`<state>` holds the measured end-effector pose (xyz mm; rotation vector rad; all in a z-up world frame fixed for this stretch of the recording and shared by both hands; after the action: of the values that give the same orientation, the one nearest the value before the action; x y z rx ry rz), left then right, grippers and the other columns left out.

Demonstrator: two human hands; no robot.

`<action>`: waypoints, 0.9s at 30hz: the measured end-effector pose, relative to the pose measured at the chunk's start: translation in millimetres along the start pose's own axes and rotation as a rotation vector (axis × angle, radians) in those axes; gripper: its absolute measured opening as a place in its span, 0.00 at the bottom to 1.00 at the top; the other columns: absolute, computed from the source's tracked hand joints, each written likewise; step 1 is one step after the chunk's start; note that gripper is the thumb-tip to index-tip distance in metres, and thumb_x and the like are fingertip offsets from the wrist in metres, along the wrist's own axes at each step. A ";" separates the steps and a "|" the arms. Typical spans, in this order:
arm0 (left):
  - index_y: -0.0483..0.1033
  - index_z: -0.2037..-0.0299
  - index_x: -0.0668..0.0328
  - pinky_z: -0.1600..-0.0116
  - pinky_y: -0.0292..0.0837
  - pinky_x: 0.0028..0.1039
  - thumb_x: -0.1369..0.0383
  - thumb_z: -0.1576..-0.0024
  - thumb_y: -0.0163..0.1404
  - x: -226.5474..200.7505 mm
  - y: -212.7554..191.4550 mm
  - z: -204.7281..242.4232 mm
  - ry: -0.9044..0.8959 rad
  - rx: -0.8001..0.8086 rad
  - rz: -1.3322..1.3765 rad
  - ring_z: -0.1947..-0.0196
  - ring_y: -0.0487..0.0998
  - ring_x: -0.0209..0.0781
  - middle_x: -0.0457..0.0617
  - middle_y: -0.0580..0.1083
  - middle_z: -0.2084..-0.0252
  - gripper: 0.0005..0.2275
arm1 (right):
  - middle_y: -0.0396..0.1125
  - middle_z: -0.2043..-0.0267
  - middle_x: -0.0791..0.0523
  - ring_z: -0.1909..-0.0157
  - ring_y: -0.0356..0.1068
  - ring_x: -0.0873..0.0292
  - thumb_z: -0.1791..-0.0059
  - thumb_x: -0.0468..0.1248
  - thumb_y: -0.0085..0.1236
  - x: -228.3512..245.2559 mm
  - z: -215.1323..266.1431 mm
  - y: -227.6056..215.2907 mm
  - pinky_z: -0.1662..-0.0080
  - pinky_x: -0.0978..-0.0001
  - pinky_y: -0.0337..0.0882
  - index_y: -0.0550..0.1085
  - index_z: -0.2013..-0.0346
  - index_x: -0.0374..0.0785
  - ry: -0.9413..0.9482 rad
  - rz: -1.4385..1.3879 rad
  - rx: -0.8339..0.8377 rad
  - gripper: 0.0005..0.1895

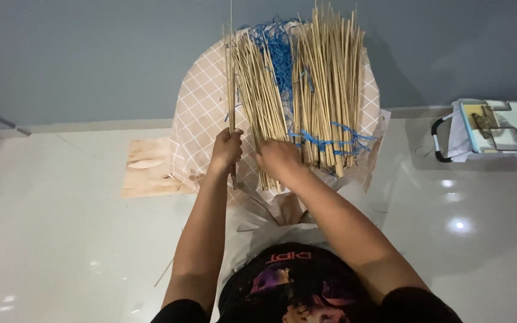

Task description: Bundling thin bamboo sticks together and securing them with blue plastic ties.

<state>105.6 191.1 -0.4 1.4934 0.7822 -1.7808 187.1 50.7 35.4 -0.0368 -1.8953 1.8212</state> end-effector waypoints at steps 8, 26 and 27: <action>0.72 0.58 0.64 0.87 0.51 0.16 0.63 0.34 0.44 10.4 0.1 13.1 -0.008 0.054 0.215 0.90 0.56 0.25 0.37 0.54 0.83 0.11 | 0.74 0.72 0.47 0.63 0.77 0.40 0.51 0.41 0.51 -33.7 -28.8 14.6 0.60 0.48 0.75 0.78 0.63 0.35 0.094 -0.439 -0.131 0.13; 0.79 0.69 0.58 0.84 0.62 0.20 0.64 0.39 0.57 11.7 37.0 117.2 0.131 0.133 0.055 0.90 0.68 0.34 0.48 0.70 0.87 0.09 | 0.69 0.76 0.57 0.81 0.61 0.73 0.46 0.37 0.56 -23.0 66.5 28.0 0.78 0.82 0.63 0.76 0.55 0.34 0.115 -1.623 -0.484 0.09; 0.80 0.70 0.57 0.83 0.63 0.20 0.63 0.38 0.57 10.1 37.3 122.1 0.139 0.124 -0.010 0.90 0.69 0.34 0.49 0.72 0.87 0.10 | 0.71 0.74 0.56 0.77 0.65 0.72 0.47 0.34 0.57 -22.1 69.0 29.9 0.75 0.83 0.64 0.79 0.59 0.35 0.117 -1.635 -0.512 0.06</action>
<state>63.6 70.4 8.6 1.7127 0.7599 -1.7752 171.1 -18.2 1.7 0.9015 -1.3548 0.2177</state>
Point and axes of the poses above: each hand's wrist, its own z-axis away from the middle knuckle, its own y-axis out of the palm, x = y × z, the point moved 8 cm from there along -z, towards the middle knuckle
